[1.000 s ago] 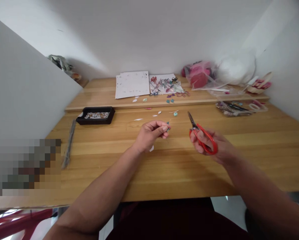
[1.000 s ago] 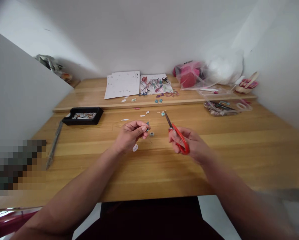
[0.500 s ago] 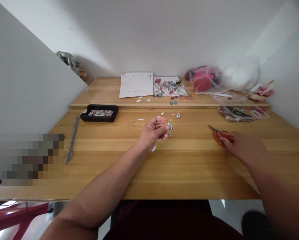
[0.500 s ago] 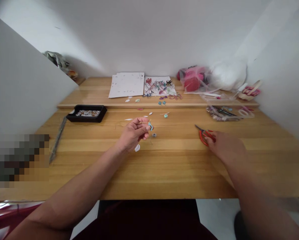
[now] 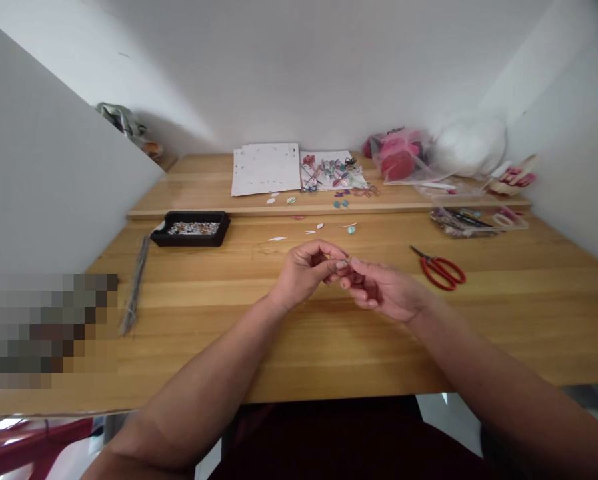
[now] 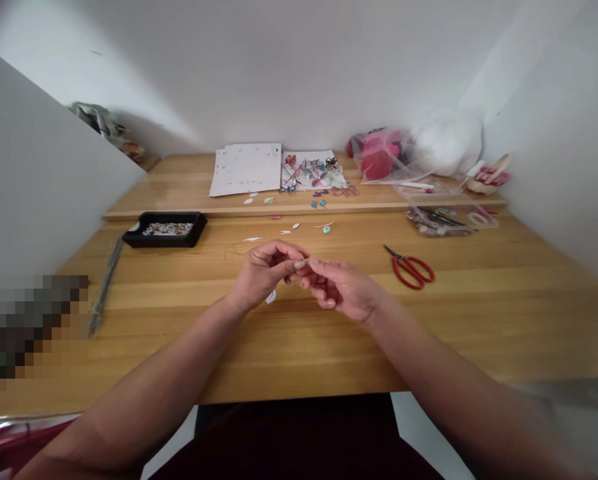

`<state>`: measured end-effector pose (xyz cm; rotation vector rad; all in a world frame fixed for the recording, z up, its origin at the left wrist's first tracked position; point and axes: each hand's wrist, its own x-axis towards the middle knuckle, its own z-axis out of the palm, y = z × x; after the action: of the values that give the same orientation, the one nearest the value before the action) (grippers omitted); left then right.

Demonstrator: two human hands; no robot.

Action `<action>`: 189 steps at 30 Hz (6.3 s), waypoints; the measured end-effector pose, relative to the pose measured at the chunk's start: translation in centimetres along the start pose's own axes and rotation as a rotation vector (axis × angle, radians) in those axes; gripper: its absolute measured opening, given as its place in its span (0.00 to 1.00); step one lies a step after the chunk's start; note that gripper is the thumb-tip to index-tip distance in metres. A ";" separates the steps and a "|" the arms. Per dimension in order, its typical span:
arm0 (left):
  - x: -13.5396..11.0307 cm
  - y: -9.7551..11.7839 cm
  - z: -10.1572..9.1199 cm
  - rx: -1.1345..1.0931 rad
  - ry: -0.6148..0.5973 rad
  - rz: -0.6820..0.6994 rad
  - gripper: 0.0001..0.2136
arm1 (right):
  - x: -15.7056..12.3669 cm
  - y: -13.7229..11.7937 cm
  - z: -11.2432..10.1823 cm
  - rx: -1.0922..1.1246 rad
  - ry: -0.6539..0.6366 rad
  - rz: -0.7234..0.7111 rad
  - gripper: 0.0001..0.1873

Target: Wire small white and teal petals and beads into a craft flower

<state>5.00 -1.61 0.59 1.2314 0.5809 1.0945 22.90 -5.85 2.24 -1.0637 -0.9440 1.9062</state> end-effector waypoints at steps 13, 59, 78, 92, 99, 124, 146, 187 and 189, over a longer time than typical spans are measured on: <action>-0.2 -0.4 -0.1 0.094 0.059 -0.188 0.15 | 0.0 -0.4 -0.1 -0.084 0.339 -0.254 0.17; -0.3 -1.6 0.1 0.220 -0.013 -0.264 0.18 | 0.8 -1.2 -0.3 -0.540 0.437 -0.369 0.18; -0.4 -0.7 0.4 0.033 0.027 -0.257 0.18 | 1.0 -2.9 -0.4 -0.422 0.364 -0.363 0.17; -0.4 -0.3 0.8 -0.133 0.051 -0.398 0.17 | 1.5 -2.1 -0.4 -0.505 0.367 -0.406 0.16; -0.7 -0.5 1.6 -0.143 0.222 -0.423 0.11 | 1.0 -1.5 0.9 -0.747 0.547 -0.536 0.15; -0.7 -0.3 1.6 -0.203 0.153 -0.336 0.18 | 1.6 -2.0 -0.1 -0.461 0.351 -0.345 0.18; -0.9 -1.3 1.7 -0.086 0.142 -0.436 0.18 | 1.0 -1.6 0.3 -0.859 0.509 -0.525 0.14; -0.8 -1.8 1.7 -0.146 0.240 -0.326 0.16 | 2.0 -2.0 -0.6 -0.464 0.409 -0.311 0.16; -0.9 -1.7 1.7 -0.145 0.239 -0.338 0.15 | 2.1 -1.9 -0.6 -0.460 0.416 -0.311 0.16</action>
<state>6.65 -3.05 -0.68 0.8448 0.8432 0.9819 23.14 -3.03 2.95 -1.4123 -1.2424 1.1775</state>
